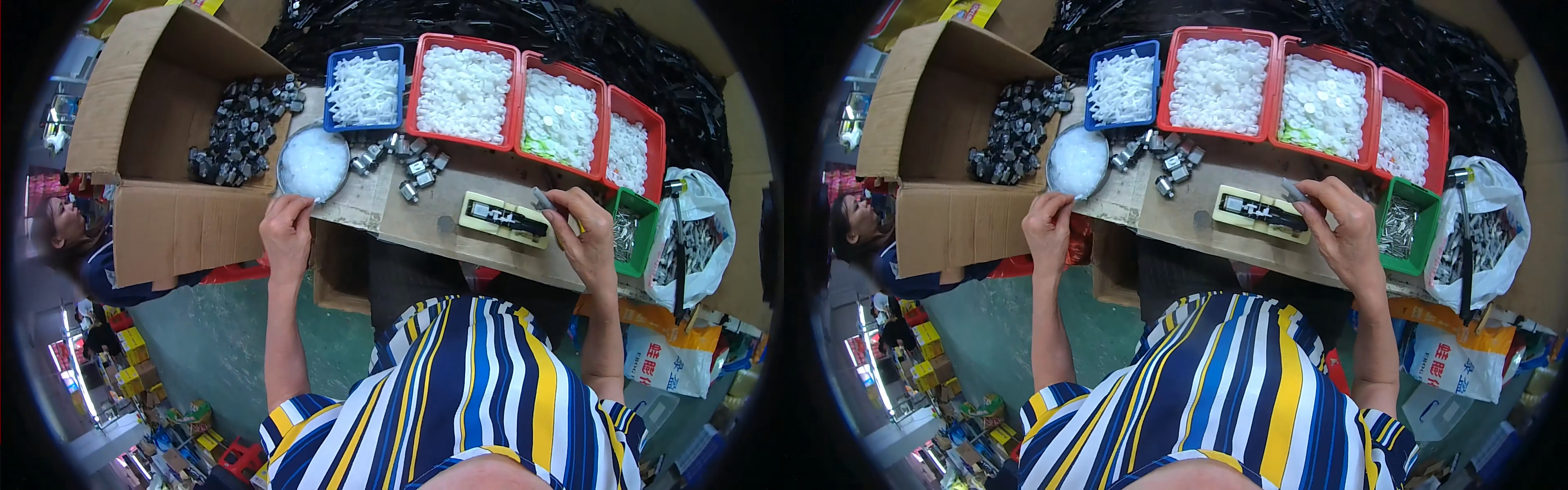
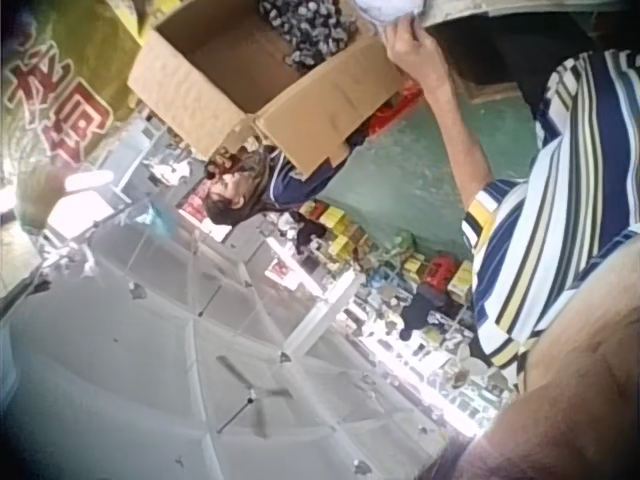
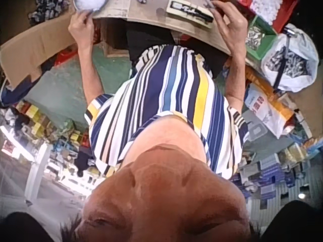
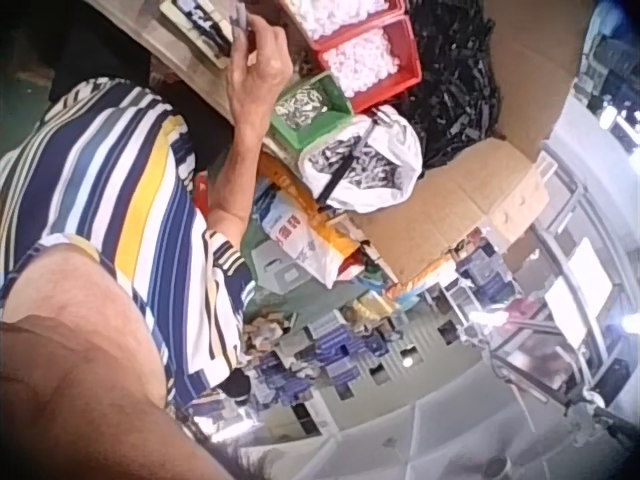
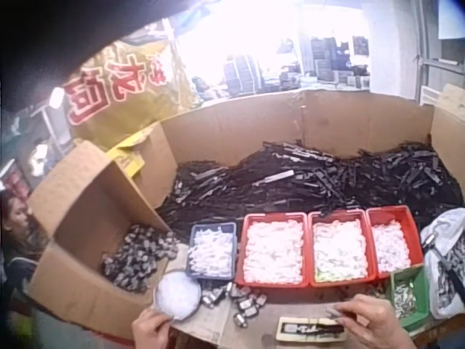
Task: The person assembles small padlocks at a workbench. They place a metal lock body into a wooden jig, insert a white plastic pin, and use a hammer to strike the pin into the lock. The person then uses pliers to adjust the components and places the finished lock into a cardboard box. This process is repeated multiple times.
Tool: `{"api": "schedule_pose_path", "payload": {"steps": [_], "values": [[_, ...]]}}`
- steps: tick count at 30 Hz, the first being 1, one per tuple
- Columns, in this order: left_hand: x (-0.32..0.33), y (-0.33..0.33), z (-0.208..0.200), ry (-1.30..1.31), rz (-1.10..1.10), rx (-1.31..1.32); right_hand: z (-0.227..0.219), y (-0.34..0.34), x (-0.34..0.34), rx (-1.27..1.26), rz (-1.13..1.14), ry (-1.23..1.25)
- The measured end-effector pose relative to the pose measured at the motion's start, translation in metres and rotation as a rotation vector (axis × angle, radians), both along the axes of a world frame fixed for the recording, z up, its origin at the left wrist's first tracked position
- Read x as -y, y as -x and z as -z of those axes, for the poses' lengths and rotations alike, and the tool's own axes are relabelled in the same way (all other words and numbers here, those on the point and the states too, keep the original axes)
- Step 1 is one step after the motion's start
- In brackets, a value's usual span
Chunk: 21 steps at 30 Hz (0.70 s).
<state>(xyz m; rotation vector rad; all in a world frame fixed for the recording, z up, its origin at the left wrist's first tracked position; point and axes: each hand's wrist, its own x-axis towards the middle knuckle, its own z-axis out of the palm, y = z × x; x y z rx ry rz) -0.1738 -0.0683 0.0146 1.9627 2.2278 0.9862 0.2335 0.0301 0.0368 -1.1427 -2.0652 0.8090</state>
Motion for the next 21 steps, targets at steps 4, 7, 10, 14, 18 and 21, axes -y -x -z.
{"api": "schedule_pose_path", "payload": {"steps": [4, 7, 10, 14, 18, 21], "values": [[-0.003, 0.002, 0.006, -0.006, -0.014, 0.087, -0.002, 0.004, 0.0, 0.022, -0.002, -0.004], [-0.005, -0.004, -0.007, -0.019, -0.056, 0.205, -0.003, 0.003, 0.001, 0.027, 0.003, 0.011], [-0.007, -0.007, -0.012, -0.051, -0.088, 0.409, -0.003, 0.001, 0.001, 0.024, 0.002, 0.017], [-0.016, -0.027, -0.016, -0.129, -0.056, 0.87, -0.002, 0.012, 0.001, -0.057, -0.05, 0.016], [-0.034, -0.077, -0.01, -0.088, 0.098, 1.199, -0.001, 0.029, 0.005, -0.191, -0.136, 0.136], [-0.044, -0.115, -0.014, -0.056, 0.248, 1.268, -0.005, 0.031, 0.005, -0.254, -0.188, 0.295]]}}
